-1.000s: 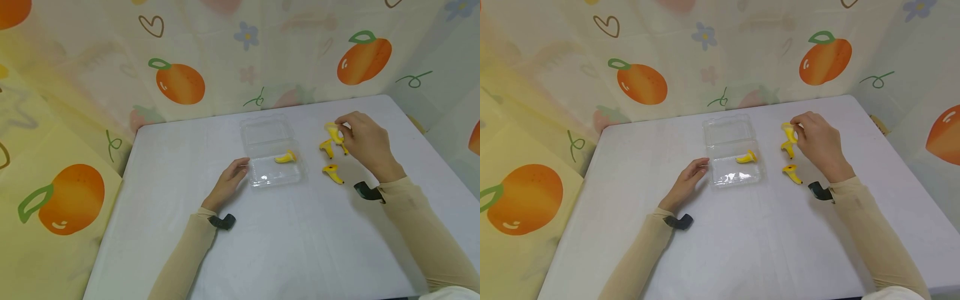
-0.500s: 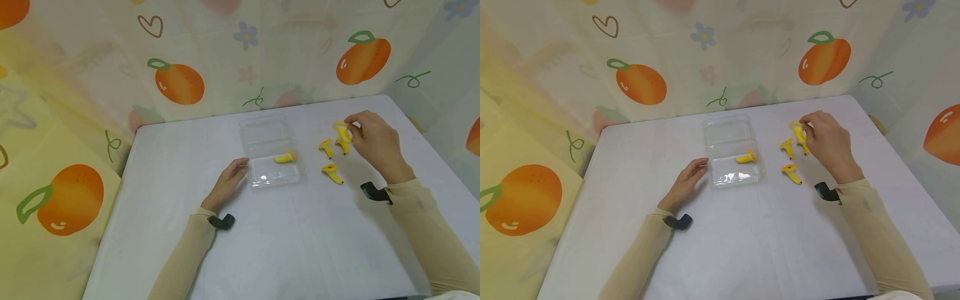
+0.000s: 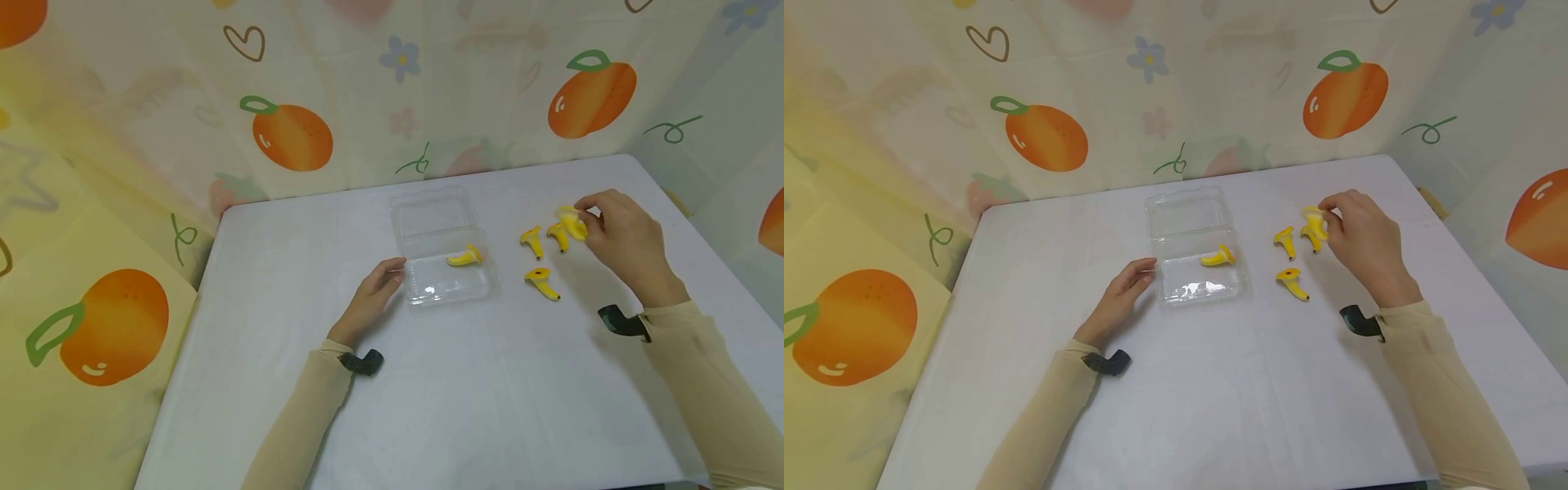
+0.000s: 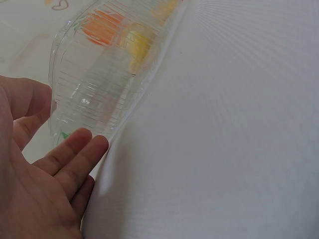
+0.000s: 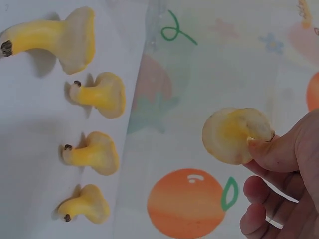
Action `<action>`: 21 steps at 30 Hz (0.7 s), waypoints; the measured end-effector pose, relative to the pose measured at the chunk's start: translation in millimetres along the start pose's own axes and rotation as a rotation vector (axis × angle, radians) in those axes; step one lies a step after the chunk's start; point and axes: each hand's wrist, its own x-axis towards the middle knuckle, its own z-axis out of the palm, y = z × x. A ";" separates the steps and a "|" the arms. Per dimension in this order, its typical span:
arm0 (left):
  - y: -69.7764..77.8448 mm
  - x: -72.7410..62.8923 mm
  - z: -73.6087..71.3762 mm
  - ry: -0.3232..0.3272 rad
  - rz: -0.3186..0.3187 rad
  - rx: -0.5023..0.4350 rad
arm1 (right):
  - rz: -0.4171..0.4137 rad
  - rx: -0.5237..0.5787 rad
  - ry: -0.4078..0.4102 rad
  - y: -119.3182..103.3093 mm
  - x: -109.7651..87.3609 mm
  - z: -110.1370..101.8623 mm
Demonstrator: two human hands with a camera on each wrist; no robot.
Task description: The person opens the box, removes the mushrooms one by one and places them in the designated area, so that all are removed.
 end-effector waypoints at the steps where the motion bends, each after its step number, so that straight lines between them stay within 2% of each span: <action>1: 0.1 0.0 -0.1 0.000 0.001 0.000 | 0.001 0.002 0.001 1.1 -0.9 0.1; 21: -0.3 0.7 -0.2 -0.007 -0.003 -0.014 | 0.114 -0.005 -0.098 22.9 -17.7 12.4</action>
